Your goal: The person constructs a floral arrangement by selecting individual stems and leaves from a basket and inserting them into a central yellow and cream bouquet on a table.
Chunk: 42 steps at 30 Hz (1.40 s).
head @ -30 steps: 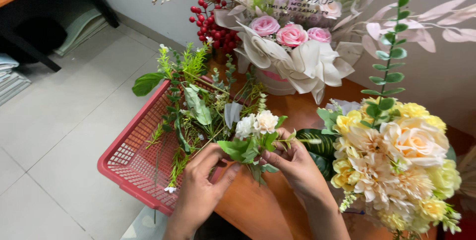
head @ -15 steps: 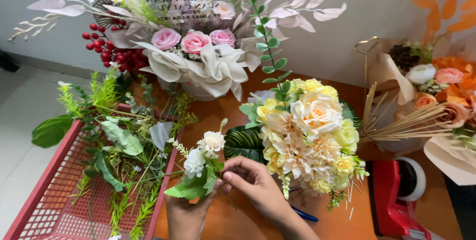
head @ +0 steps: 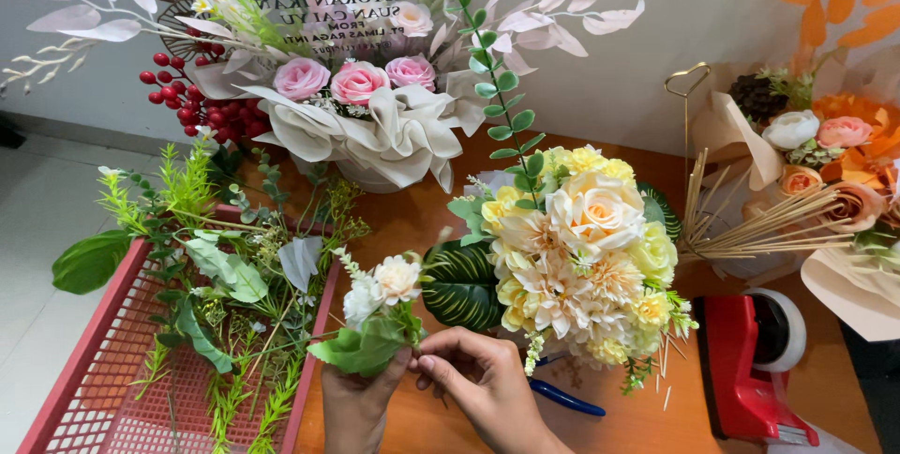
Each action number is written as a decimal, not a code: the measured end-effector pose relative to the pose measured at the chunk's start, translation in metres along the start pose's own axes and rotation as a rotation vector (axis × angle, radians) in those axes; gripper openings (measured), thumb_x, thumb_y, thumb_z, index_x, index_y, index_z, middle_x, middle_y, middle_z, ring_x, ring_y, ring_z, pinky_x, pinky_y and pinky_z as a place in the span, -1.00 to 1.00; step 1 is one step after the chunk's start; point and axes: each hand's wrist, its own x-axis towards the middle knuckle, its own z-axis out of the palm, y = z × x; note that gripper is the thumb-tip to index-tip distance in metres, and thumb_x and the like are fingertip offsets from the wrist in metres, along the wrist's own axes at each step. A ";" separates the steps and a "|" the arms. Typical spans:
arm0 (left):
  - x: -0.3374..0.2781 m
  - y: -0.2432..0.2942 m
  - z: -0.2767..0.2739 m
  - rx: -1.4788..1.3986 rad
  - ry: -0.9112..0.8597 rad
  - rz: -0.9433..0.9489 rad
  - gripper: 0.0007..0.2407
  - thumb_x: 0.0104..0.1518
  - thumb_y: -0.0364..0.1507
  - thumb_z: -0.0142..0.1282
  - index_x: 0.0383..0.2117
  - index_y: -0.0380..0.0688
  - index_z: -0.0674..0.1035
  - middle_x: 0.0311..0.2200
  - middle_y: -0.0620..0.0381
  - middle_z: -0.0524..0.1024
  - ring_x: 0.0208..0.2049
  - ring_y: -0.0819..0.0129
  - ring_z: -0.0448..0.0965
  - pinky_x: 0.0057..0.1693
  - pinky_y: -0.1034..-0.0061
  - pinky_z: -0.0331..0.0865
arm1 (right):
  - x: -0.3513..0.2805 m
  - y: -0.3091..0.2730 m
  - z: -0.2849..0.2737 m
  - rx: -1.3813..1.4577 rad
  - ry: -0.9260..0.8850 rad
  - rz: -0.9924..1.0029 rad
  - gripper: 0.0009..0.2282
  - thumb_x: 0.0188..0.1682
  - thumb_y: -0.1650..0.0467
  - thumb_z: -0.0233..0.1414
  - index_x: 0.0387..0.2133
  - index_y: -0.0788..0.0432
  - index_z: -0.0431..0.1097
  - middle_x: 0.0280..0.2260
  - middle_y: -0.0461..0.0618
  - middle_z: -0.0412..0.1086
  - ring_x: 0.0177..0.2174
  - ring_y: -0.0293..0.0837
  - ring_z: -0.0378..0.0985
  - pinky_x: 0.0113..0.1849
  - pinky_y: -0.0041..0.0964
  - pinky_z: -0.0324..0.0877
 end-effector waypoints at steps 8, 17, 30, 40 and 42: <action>0.005 0.006 0.003 -0.088 -0.016 -0.112 -0.73 -0.29 -0.65 0.18 -0.38 -0.42 0.50 -0.44 -0.24 0.57 -0.43 0.13 0.58 -0.32 0.38 0.48 | 0.001 0.000 0.008 -0.249 -0.049 -0.087 -0.90 -0.17 0.44 -0.02 -0.45 0.20 0.42 -0.56 -0.07 0.43 -0.58 -0.36 0.46 -0.58 -0.57 0.35; 0.008 0.014 0.008 -0.161 0.017 -0.068 -0.74 -0.30 -0.64 0.19 -0.39 -0.40 0.52 -0.44 -0.21 0.57 -0.45 0.13 0.58 -0.25 0.38 0.47 | -0.001 -0.004 0.007 -0.644 -0.072 -0.399 -0.87 -0.15 0.47 -0.04 -0.32 0.13 0.34 -0.57 -0.14 0.39 -0.62 -0.33 0.41 -0.60 -0.52 0.31; -0.005 -0.002 0.010 -0.067 -0.143 -0.074 -0.85 -0.29 -0.67 0.21 -0.55 -0.39 0.55 -0.56 -0.10 0.58 -0.53 0.24 0.56 -0.34 0.47 0.47 | -0.020 -0.007 0.000 -0.555 0.016 -0.324 -0.92 -0.18 0.48 -0.03 -0.41 0.18 0.34 -0.55 -0.09 0.38 -0.66 -0.37 0.44 -0.73 -0.61 0.33; -0.012 -0.024 0.024 -0.125 -0.399 -0.052 -0.82 -0.34 -0.61 0.28 -0.55 -0.33 0.57 -0.52 -0.11 0.59 -0.52 0.25 0.58 -0.31 0.46 0.49 | -0.032 -0.009 -0.023 -0.572 0.138 -0.451 -1.00 -0.20 0.50 0.01 -0.53 0.17 0.34 -0.67 -0.13 0.34 -0.72 -0.37 0.27 -0.75 -0.58 0.18; -0.007 -0.029 0.026 -0.216 -0.465 -0.019 -0.73 -0.28 -0.61 0.24 -0.40 -0.34 0.47 -0.46 -0.17 0.54 -0.48 0.23 0.54 -0.36 0.47 0.45 | -0.034 -0.012 -0.029 -0.545 0.140 -0.417 -0.97 -0.20 0.49 0.02 -0.50 0.16 0.37 -0.64 -0.12 0.36 -0.70 -0.36 0.31 -0.73 -0.58 0.21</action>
